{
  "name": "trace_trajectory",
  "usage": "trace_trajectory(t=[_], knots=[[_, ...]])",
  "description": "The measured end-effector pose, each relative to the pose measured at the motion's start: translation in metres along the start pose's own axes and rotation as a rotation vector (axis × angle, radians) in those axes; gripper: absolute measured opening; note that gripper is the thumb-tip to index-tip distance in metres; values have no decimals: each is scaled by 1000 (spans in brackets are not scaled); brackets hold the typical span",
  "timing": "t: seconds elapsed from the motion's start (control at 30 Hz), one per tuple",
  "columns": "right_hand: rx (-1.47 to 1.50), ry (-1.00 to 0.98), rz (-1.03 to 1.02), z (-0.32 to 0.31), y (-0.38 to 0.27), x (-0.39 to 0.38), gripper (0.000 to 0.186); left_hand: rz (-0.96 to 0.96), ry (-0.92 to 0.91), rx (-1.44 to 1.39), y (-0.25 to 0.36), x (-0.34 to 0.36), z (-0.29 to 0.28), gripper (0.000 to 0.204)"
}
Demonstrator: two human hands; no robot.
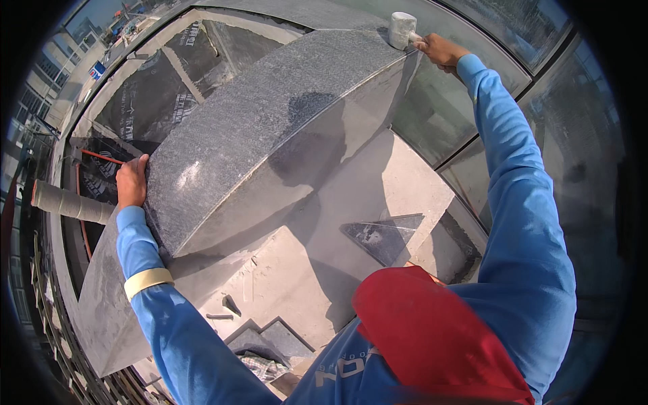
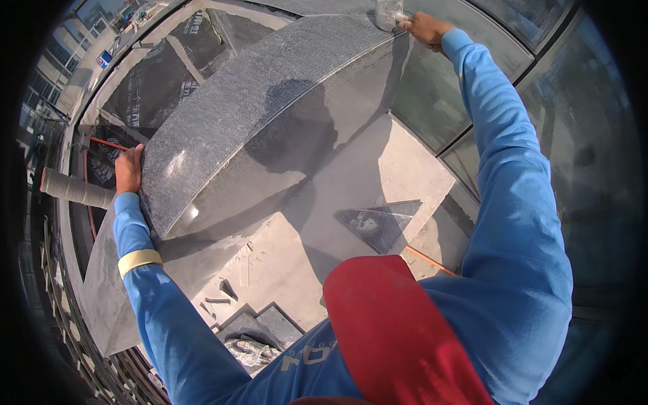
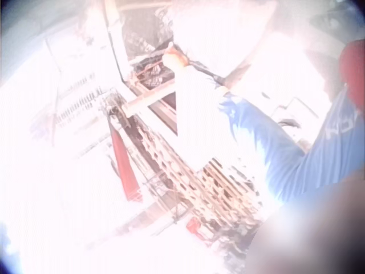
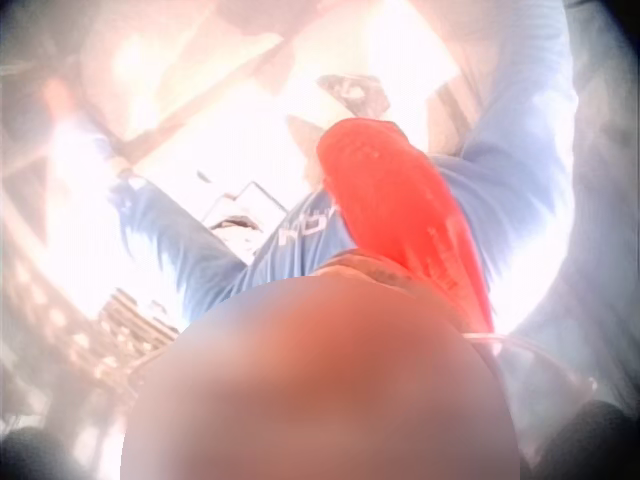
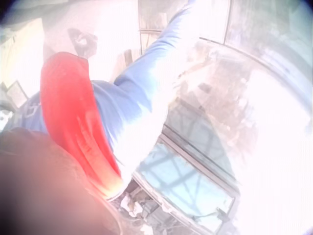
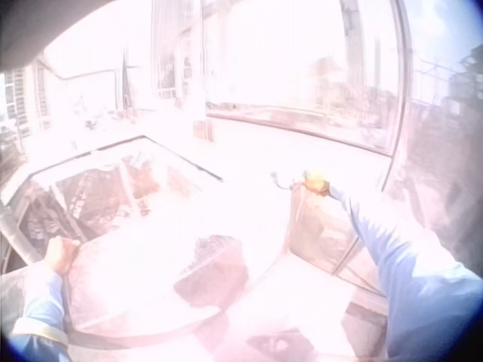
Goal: The person secures a large curved stone tile onto a roof using a rubber mallet, then applies sealant to smaller triangular tiles with a trowel. The person positions the tile, taps it into place, and spreads sealant on the smaller pieces.
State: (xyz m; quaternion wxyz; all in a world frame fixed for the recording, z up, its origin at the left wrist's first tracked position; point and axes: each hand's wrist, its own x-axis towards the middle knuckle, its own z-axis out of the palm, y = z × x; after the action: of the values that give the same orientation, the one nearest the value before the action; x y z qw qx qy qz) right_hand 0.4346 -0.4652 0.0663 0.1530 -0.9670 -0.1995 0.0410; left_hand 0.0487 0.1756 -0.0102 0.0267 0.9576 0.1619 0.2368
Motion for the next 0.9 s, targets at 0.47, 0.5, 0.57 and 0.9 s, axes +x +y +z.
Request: trace_trajectory(t=[0.47,0.5,0.57,0.9], knots=[[-24,14,-48,-4,40,32,57,115,5,-11,-5,0,1,36],[-18,-10,3,-6,39,29,56,140,11,34,-5,0,2,36],[-7,-57,106,-18,34,26,54,128,14,-13,-5,0,2,37],[-44,-9,25,-11,37,19,54,84,2,-53,-3,0,2,41]])
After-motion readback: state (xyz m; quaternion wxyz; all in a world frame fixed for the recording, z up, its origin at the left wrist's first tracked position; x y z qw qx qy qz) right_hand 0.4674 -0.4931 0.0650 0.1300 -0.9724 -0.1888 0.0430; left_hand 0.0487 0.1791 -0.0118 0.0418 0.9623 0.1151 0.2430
